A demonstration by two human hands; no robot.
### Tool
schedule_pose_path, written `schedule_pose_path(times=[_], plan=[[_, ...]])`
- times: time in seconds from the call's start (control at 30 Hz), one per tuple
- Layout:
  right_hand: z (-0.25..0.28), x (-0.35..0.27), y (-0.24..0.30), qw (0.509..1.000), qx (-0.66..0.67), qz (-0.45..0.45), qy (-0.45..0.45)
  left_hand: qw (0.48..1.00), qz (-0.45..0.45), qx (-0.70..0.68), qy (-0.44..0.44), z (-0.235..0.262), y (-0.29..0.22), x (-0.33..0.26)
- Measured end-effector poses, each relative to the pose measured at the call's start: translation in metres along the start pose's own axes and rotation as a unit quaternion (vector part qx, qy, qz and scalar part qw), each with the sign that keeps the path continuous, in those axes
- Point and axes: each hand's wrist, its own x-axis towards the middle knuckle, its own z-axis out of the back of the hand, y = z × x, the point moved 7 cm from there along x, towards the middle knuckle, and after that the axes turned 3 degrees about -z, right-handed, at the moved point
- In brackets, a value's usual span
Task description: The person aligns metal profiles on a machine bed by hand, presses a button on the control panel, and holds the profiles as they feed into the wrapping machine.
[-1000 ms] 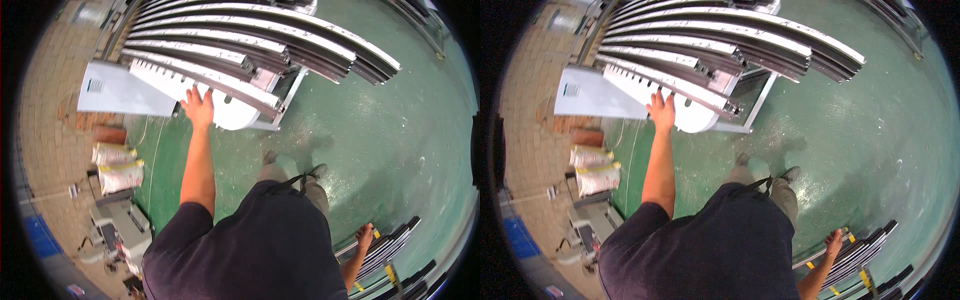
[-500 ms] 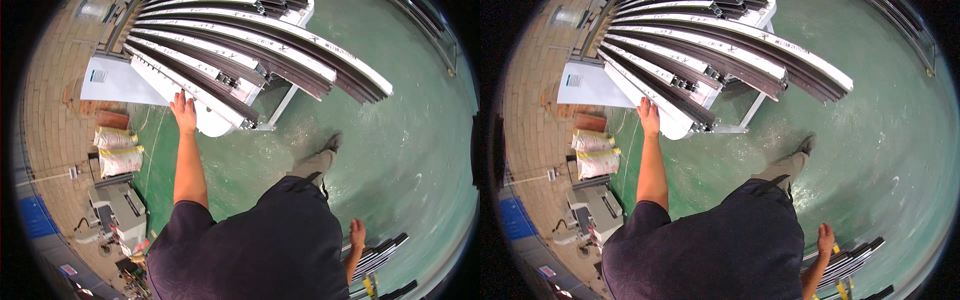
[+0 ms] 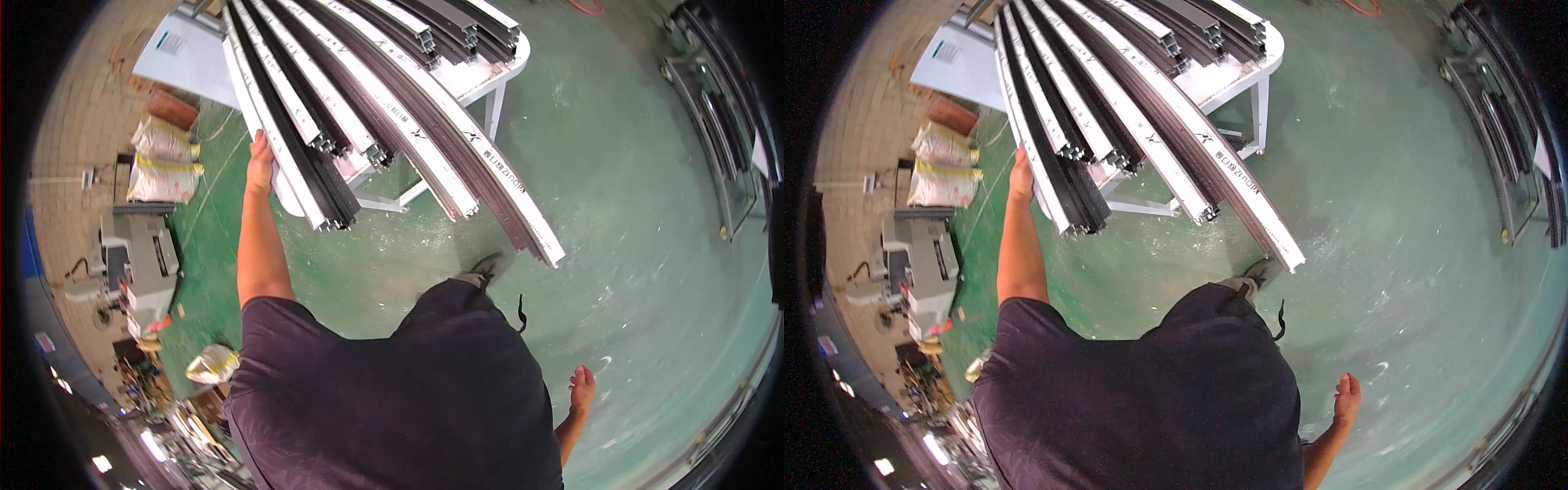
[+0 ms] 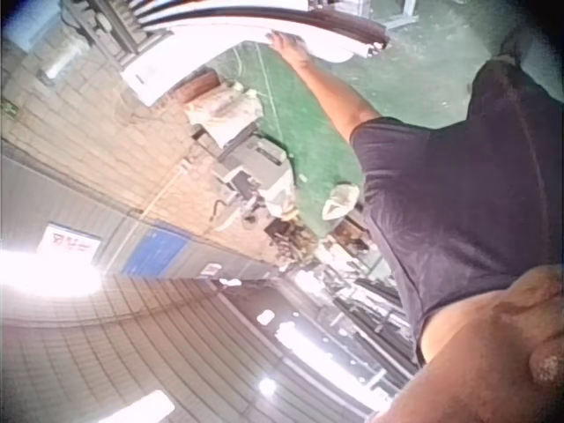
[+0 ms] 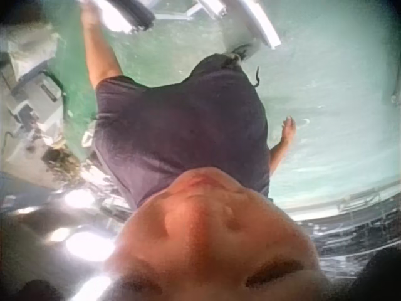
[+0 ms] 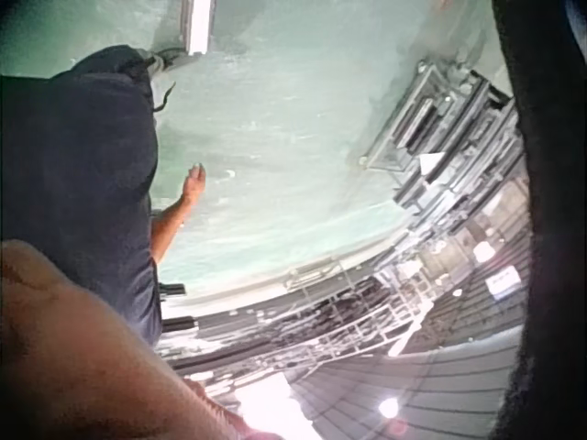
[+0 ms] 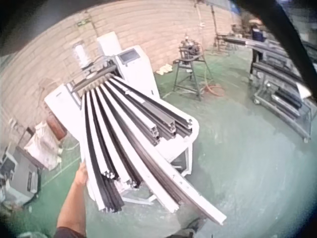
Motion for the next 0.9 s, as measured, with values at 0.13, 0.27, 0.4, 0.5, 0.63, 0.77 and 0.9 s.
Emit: schedule_pose_path(times=[0.13,0.27,0.4,0.5,0.63,0.77,0.9], plan=[[0.058,0.056,-0.004,0.998,0.052,-0.032,-0.031,0.961,0.083,-0.255,-0.071,-0.037,-0.022,-0.050],[0.045,0.118,0.005,0.998,-0.014,-0.013,0.057,0.989,0.073,-0.114,-0.067,-0.042,-0.036,-0.093],[0.009,0.092,0.073,0.975,-0.114,0.039,0.187,0.992,0.071,0.054,-0.089,-0.059,-0.068,-0.135],[0.027,0.113,0.093,0.961,-0.150,0.052,0.228,0.966,0.141,-0.020,-0.217,-0.082,-0.073,-0.204],[0.089,0.174,0.109,0.982,-0.099,0.050,0.155,0.862,0.374,-0.162,-0.301,-0.144,0.023,-0.360],[0.160,0.199,0.105,0.990,-0.116,-0.008,0.083,0.773,0.492,-0.334,-0.222,-0.298,0.013,-0.457],[0.190,0.218,0.091,0.988,-0.116,-0.027,0.100,0.762,0.555,-0.330,-0.053,-0.395,-0.036,-0.481]])
